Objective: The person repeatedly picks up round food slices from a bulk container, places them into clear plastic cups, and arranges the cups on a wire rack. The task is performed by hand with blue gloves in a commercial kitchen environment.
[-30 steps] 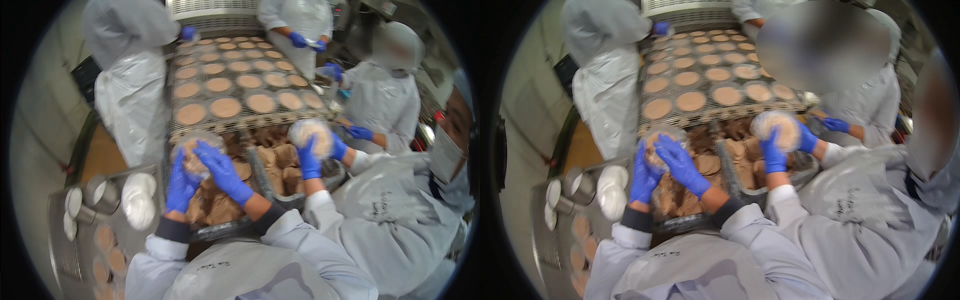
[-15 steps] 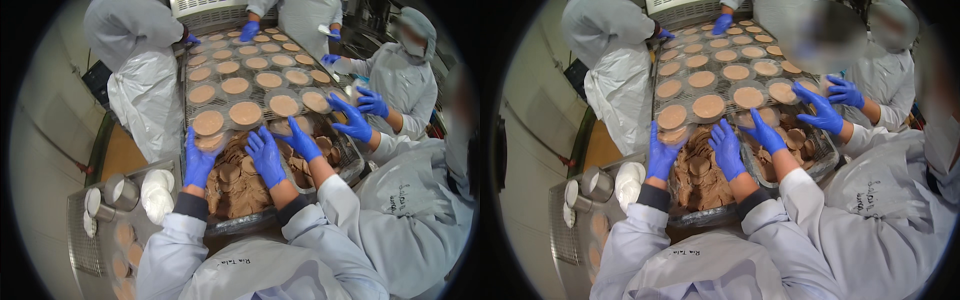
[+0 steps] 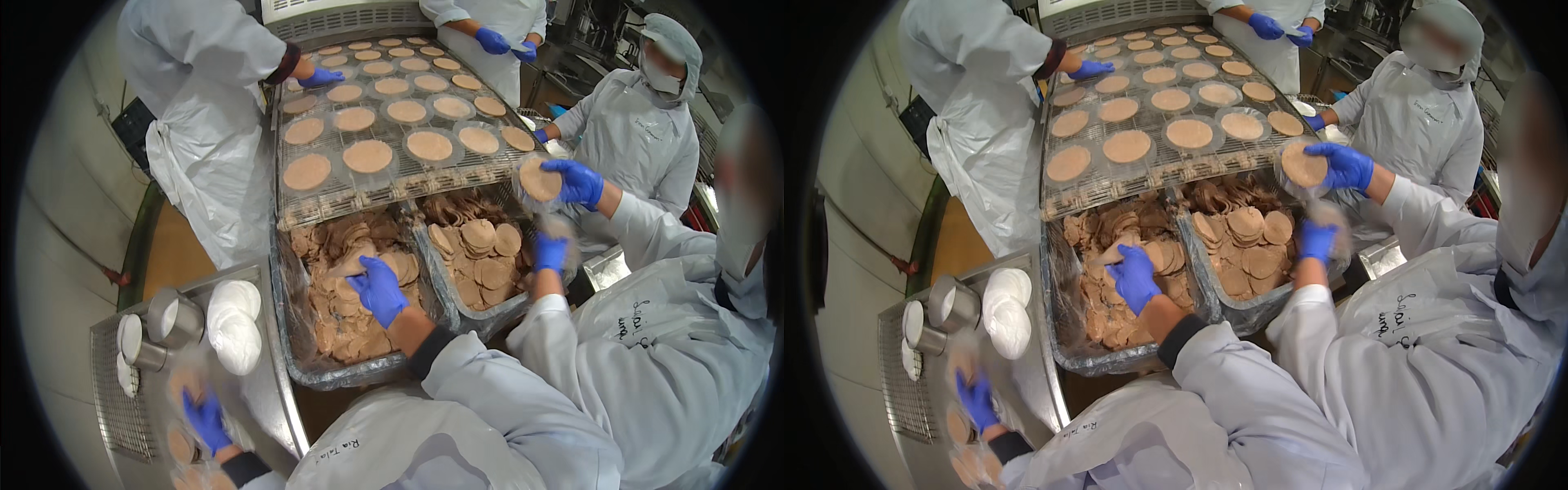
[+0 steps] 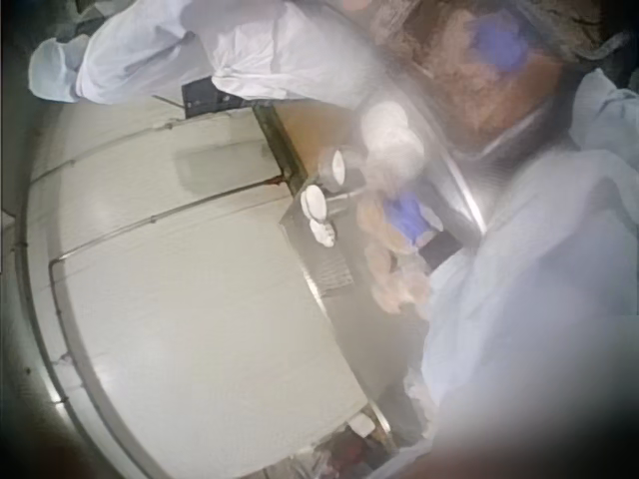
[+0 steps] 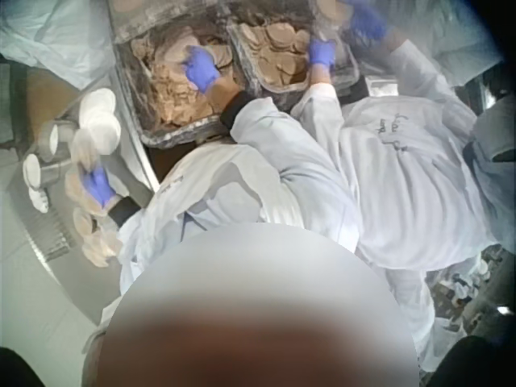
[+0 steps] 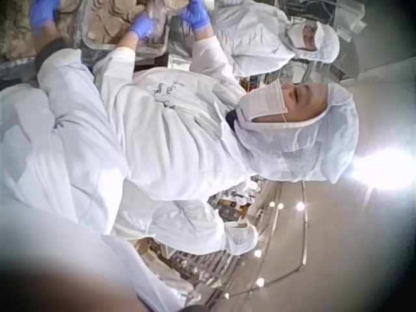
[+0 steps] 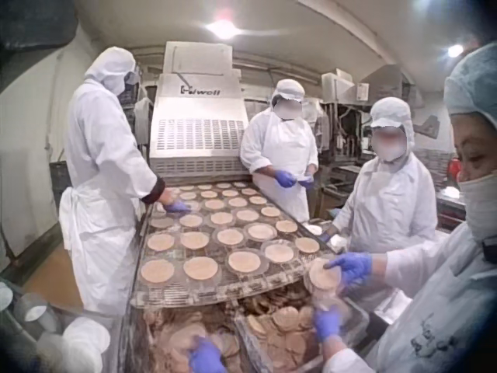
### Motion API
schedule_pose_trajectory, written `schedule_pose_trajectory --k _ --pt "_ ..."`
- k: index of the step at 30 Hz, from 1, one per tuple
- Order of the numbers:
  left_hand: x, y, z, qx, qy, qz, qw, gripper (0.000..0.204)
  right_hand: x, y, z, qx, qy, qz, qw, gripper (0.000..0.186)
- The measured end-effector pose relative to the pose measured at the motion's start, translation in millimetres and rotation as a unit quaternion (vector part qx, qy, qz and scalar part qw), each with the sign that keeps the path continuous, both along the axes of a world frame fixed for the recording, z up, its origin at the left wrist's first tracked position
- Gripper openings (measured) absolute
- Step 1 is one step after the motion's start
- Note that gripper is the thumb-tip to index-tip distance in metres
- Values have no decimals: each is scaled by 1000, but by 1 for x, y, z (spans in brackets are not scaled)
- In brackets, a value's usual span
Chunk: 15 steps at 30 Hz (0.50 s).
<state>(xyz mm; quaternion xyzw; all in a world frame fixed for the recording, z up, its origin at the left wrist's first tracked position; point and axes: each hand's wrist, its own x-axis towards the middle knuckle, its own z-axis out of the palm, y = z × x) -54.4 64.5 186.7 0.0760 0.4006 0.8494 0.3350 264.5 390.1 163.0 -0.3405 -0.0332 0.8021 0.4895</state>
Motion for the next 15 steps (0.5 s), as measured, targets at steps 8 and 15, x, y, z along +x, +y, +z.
schedule_pose_trajectory --k 8,15 --pt "-66 -68 -11 -407 376 369 746 23 21 49 152 272 52 -70 958 44" --pt "73 188 15 61 -102 -207 971 48 71 16 107 139 139 -27 980 63"
